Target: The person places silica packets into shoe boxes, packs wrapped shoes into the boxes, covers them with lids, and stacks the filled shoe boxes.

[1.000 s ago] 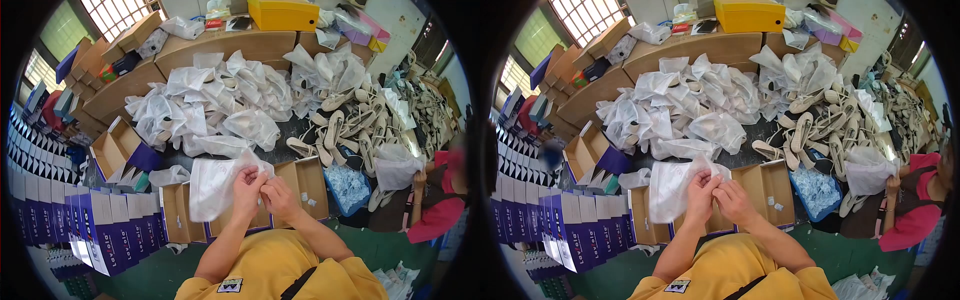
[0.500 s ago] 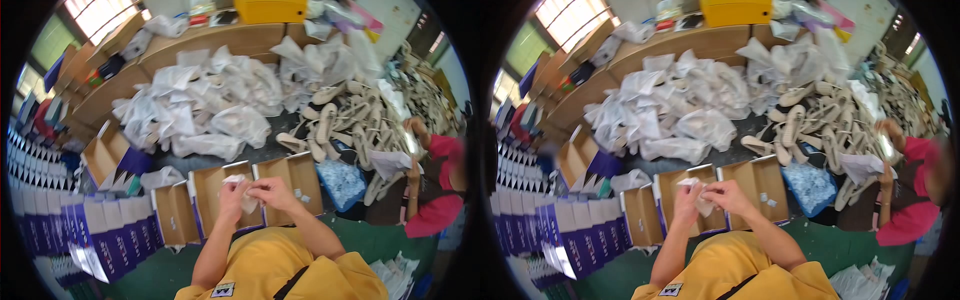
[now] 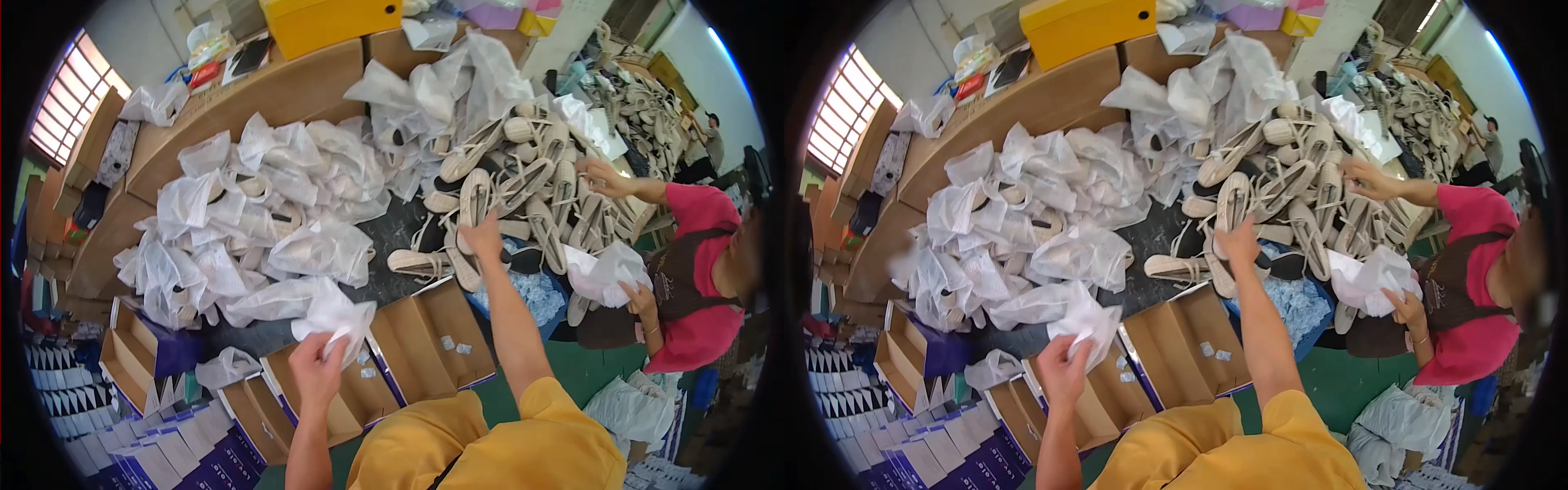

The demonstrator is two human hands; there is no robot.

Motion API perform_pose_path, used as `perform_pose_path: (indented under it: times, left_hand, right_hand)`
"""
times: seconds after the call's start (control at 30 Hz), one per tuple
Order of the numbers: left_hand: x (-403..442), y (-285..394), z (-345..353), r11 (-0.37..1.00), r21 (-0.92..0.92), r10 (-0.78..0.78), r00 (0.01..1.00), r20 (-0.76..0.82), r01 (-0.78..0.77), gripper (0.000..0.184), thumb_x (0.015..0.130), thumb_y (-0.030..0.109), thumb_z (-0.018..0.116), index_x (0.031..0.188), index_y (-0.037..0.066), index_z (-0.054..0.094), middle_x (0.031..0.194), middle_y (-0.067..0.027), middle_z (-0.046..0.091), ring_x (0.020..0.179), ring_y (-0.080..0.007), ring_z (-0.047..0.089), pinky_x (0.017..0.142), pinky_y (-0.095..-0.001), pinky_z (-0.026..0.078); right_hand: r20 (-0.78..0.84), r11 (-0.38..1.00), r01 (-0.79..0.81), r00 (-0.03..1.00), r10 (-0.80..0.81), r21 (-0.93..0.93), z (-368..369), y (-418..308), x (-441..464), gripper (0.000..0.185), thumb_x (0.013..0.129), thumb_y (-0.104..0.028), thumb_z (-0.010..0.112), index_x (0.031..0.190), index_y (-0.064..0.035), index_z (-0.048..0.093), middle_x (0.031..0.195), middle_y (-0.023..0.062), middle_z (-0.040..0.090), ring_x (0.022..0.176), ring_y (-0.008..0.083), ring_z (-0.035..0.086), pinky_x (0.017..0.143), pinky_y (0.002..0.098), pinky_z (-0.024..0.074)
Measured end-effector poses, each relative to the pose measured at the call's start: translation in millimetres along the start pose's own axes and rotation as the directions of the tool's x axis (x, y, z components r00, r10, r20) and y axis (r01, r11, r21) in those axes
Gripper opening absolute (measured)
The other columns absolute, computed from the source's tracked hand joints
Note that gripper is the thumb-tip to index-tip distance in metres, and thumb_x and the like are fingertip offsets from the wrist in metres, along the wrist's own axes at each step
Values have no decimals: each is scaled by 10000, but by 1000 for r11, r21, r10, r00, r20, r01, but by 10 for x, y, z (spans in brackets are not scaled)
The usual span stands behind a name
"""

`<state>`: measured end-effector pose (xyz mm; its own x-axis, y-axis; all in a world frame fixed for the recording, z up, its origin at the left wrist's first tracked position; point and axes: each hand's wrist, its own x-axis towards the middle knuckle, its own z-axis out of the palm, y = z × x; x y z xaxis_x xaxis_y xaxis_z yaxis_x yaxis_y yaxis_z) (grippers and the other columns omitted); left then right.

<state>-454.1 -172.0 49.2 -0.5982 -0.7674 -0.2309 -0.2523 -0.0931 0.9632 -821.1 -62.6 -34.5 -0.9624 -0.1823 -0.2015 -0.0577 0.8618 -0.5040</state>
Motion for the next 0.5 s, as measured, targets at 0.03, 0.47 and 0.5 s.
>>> perform_pose_path:
  times: [0.03, 0.47, 0.5]
  left_hand:
    - [-398, 39, -43, 973, 226, 68, 995, -77, -49, 130, 902, 71, 689, 908, -56, 712, 834, -79, 720, 821, -96, 641, 763, -275, 512]
    - [-268, -223, 0, 989, 125, 98, 984, -151, -79, 295, 931, 118, 642, 1196, 1, 698, 873, -36, 734, 808, -56, 593, 717, -244, 492]
    - [-413, -147, -4, 986, 137, 112, 986, -126, -94, 293, 932, 104, 634, 1202, 10, 699, 852, -42, 731, 789, -49, 587, 698, -241, 490]
  right_hand:
    - [-76, 969, 94, 994, -78, 228, 252, 446, 259, 819, 776, -283, 790, 1407, 11, 359, 1151, 207, 663, 1070, 365, 653, 859, 479, 537]
    - [711, 394, 906, 378, -593, -152, -1428, 58, -2916, 626, 880, -114, 634, 1474, -68, 441, 1441, 176, 479, 1047, 285, 663, 772, 358, 572]
    - [705, 390, 908, 376, -601, -153, -1474, 1, -3054, 626, 880, -114, 634, 1474, -68, 441, 1441, 176, 479, 1047, 285, 663, 772, 358, 572]
